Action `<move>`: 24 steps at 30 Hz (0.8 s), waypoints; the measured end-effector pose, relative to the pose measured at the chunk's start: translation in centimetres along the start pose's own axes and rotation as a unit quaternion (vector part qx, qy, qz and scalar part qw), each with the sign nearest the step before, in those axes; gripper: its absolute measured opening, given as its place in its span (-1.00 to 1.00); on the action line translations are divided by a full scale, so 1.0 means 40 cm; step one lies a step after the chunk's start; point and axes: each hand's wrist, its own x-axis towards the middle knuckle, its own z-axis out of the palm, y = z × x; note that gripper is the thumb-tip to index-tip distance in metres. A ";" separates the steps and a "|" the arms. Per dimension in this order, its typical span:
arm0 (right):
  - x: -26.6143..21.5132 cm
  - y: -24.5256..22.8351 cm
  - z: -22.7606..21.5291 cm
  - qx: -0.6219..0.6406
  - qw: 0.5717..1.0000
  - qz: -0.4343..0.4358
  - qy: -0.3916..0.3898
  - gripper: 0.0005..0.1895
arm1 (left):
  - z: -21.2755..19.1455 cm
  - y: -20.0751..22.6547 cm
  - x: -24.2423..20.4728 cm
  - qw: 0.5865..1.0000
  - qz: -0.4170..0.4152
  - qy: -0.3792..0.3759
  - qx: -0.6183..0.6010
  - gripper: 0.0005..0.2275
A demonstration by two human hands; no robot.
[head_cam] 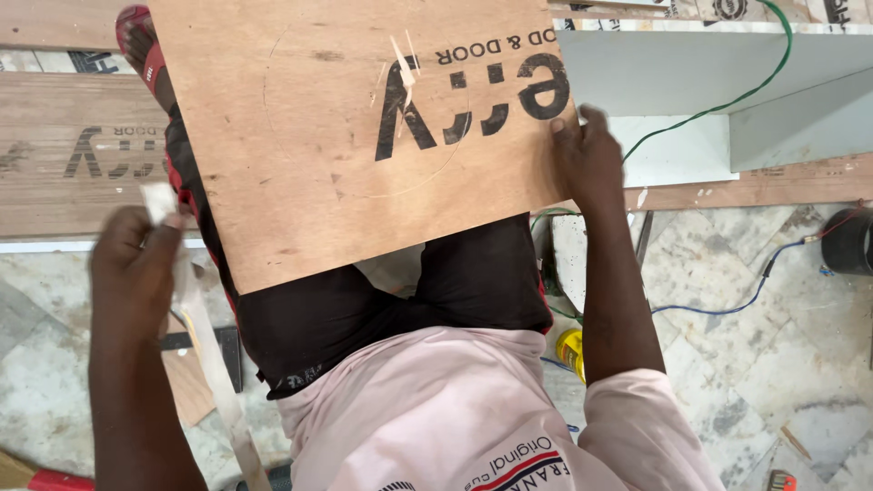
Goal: The person marks a line on a wooden board using a square and marker, then cuts the board with a circular saw. They remove a strip of white edge banding and use a chisel to trim the edge of a wooden frame piece. Finally, they fit the trimmed piece into a wooden cabinet structure.
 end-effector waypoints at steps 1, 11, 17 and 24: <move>0.012 0.026 0.019 0.008 1.000 0.023 -0.001 -0.51 | 0.001 -0.016 0.004 0.999 -0.024 -0.013 -0.027 -0.82; 0.019 0.070 0.059 0.061 0.995 0.069 0.034 -0.53 | 0.051 -0.010 0.050 0.984 -0.023 -0.060 -0.165 -0.90; -0.008 0.164 0.024 0.074 0.992 0.061 0.078 -0.53 | 0.080 0.011 0.097 0.976 0.000 -0.115 -0.184 -0.85; -0.074 0.324 -0.093 0.199 0.968 0.100 0.119 -0.48 | 0.258 0.051 0.175 0.960 0.141 -0.205 -0.129 -0.74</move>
